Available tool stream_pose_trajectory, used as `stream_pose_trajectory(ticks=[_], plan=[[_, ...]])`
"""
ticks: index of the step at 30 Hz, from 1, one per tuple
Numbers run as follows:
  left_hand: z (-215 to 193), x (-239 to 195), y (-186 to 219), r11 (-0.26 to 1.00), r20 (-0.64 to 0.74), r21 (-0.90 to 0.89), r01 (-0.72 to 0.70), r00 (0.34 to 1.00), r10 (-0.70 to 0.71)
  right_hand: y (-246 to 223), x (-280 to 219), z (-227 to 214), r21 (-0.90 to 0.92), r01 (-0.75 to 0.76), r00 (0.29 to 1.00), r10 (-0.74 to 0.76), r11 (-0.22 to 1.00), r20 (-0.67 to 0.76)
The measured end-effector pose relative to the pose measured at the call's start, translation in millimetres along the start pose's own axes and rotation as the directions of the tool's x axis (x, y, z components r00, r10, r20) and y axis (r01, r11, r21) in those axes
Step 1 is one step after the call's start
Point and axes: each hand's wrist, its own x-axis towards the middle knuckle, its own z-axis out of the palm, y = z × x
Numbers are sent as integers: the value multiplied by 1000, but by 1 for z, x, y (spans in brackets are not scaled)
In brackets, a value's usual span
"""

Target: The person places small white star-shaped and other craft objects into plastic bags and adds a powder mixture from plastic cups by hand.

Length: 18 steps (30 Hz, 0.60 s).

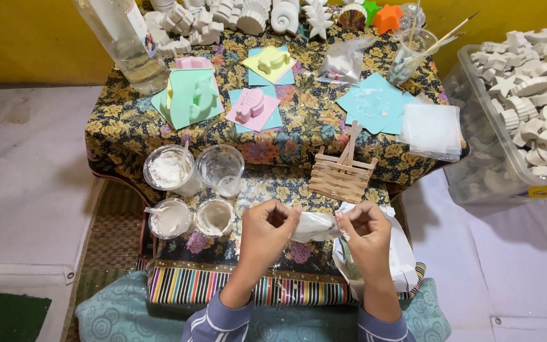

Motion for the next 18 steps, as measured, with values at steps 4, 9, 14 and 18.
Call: stream_pose_trajectory(ticks=[4, 9, 14, 18], plan=[[2, 9, -5, 1000, 10, 15, 16, 1000, -16, 1, 8, -11, -87, 72, 992, -62, 994, 106], [-1, 11, -10, 997, 69, 38, -74, 995, 71, -39, 7, -4, -335, 331, 903, -193, 882, 384], [-5, 7, -8, 991, 70, -26, -133, 988, 135, -40, 8, 1, -358, 348, 909, -219, 866, 354], [-8, -4, -19, 950, 173, -138, -281, 937, 302, -35, 9, 2, -344, 335, 909, -204, 877, 364]])
